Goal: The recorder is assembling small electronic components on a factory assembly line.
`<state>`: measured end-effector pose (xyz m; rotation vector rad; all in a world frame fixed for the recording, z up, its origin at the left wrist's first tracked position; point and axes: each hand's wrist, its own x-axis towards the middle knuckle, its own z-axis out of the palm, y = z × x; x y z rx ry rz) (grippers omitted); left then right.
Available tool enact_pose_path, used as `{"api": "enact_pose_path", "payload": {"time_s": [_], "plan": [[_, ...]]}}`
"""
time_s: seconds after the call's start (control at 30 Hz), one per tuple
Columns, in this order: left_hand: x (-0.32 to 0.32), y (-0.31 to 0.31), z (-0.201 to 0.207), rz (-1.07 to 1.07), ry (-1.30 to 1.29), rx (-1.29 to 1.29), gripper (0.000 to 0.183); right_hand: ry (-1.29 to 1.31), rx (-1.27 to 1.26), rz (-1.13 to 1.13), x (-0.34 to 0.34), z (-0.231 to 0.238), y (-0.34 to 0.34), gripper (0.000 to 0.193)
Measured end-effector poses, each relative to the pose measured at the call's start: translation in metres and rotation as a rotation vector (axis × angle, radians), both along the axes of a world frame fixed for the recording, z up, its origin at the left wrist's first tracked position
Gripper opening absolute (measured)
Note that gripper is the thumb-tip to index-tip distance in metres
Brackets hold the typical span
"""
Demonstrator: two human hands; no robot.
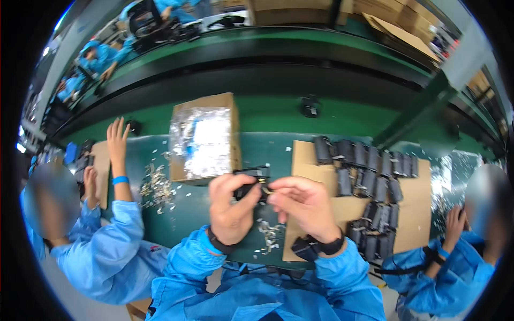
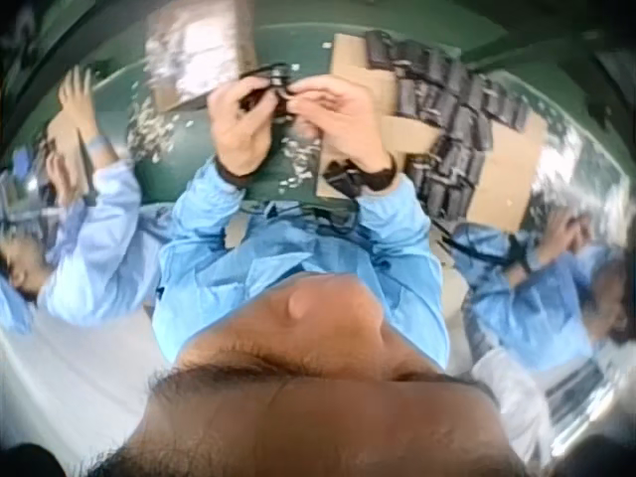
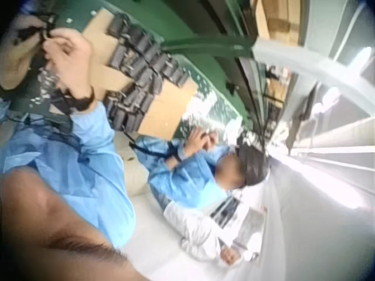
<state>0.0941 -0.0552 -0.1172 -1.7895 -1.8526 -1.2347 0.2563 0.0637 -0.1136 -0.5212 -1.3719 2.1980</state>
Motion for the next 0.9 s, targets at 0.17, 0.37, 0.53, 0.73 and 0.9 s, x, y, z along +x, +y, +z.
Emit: {"api": "enact_pose_path", "payload": {"time_s": [0.17,0.37,0.53,0.73,0.9], "plan": [[0.000,-0.010,0.005,0.064,0.057,-0.035,0.037,-0.055,-0.020,0.044,-0.001,0.006,0.002,0.024],[0.003,-0.008,0.007,0.085,0.082,-0.085,0.034,-0.182,0.184,-0.029,-0.003,0.008,0.002,0.020],[0.004,-0.006,0.007,0.092,0.143,-0.129,0.033,-0.306,0.401,-0.003,-0.001,0.001,0.007,0.018],[0.003,-0.007,0.005,0.099,0.171,-0.160,0.032,-0.295,0.422,-0.014,-0.001,0.012,0.009,0.015],[-0.002,-0.008,0.003,-0.017,-0.005,-0.225,0.031,-0.270,0.389,-0.075,-0.002,0.006,0.006,0.012]]}}
